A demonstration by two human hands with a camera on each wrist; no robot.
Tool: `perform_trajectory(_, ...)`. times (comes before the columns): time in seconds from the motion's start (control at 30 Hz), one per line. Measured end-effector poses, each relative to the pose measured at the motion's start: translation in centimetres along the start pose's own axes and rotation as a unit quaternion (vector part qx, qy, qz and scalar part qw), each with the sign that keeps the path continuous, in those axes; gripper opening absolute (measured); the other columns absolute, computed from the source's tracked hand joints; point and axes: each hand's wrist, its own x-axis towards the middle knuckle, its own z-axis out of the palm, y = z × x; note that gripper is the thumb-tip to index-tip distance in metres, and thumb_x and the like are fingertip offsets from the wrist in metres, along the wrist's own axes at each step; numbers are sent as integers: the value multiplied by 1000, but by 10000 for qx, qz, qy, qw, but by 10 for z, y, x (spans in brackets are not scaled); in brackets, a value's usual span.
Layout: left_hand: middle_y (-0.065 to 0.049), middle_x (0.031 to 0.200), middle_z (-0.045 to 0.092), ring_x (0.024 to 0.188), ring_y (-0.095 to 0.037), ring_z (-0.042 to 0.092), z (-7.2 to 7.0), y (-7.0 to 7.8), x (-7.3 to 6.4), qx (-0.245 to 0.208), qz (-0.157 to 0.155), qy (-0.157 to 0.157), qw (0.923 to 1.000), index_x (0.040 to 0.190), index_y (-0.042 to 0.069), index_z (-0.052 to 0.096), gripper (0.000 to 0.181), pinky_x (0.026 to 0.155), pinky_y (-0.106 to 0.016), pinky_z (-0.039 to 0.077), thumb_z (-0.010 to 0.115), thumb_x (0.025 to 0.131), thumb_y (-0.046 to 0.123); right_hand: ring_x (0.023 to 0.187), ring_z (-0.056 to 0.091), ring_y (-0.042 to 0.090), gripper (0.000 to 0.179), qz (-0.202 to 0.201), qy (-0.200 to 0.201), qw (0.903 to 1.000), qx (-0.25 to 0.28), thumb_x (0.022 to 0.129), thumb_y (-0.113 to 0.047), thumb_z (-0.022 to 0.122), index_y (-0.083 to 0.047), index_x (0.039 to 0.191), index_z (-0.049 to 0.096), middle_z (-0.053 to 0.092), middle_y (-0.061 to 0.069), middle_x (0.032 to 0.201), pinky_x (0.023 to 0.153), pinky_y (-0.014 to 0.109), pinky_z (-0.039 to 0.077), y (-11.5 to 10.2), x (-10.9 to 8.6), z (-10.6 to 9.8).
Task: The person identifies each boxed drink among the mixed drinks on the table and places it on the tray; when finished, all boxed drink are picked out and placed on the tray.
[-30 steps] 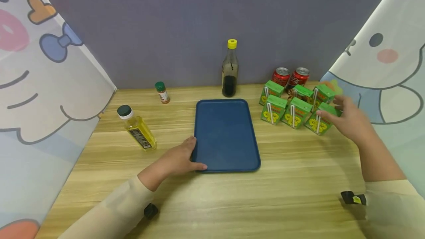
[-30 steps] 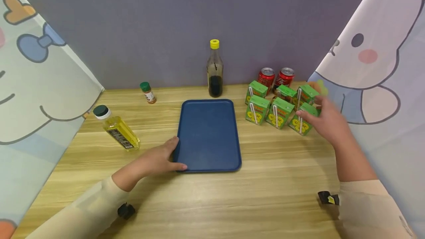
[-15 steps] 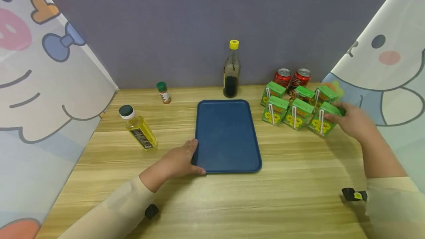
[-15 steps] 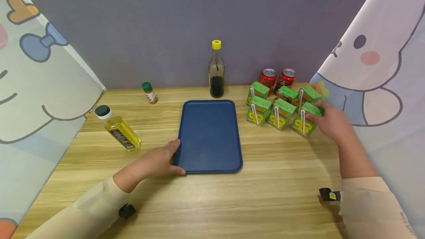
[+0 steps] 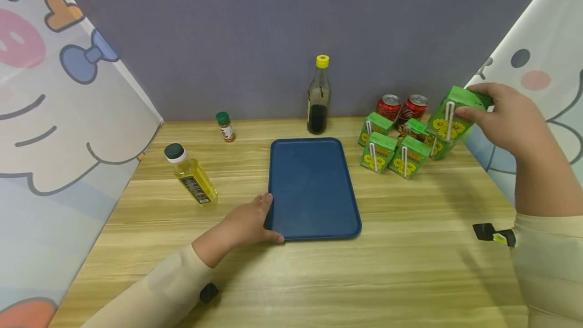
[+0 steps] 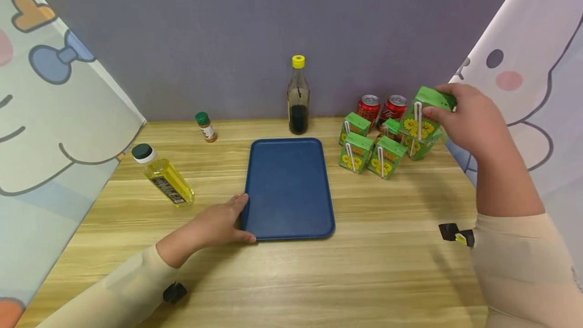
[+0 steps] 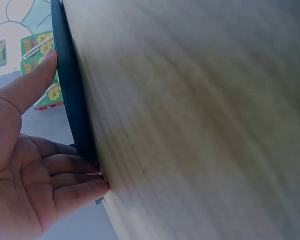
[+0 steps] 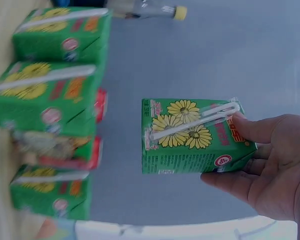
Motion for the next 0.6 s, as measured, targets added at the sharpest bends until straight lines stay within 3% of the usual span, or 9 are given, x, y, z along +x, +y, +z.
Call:
perform_trajectory(0.23, -22, 158, 28, 145, -35, 31, 0, 1, -4, 23, 72, 66, 9999, 154, -2, 24, 114, 112, -49, 35, 73, 76, 64, 115, 47, 49, 66, -504, -193, 9974, 468, 99, -45, 53, -6, 150, 38, 44, 28, 142, 89, 65, 33, -49, 17, 4)
perform_trajectory(0.43, -19, 158, 29, 146, -34, 30, 0, 1, -4, 65, 146, 108, 9998, 153, -3, 26, 112, 113, -49, 34, 73, 76, 64, 97, 60, 36, 63, -898, -495, 9913, 824, 97, -49, 53, -14, 148, 42, 52, 18, 129, 76, 49, 45, -94, 26, 33)
perform_trajectory(0.6, -20, 158, 30, 144, -35, 33, 0, 2, -5, 129, 128, 132, 9997, 153, -2, 27, 112, 112, -49, 36, 73, 76, 65, 108, 56, 35, 61, -1238, -866, 9829, 1055, 97, -49, 55, -18, 148, 42, 48, 13, 139, 82, 50, 45, -126, 34, 63)
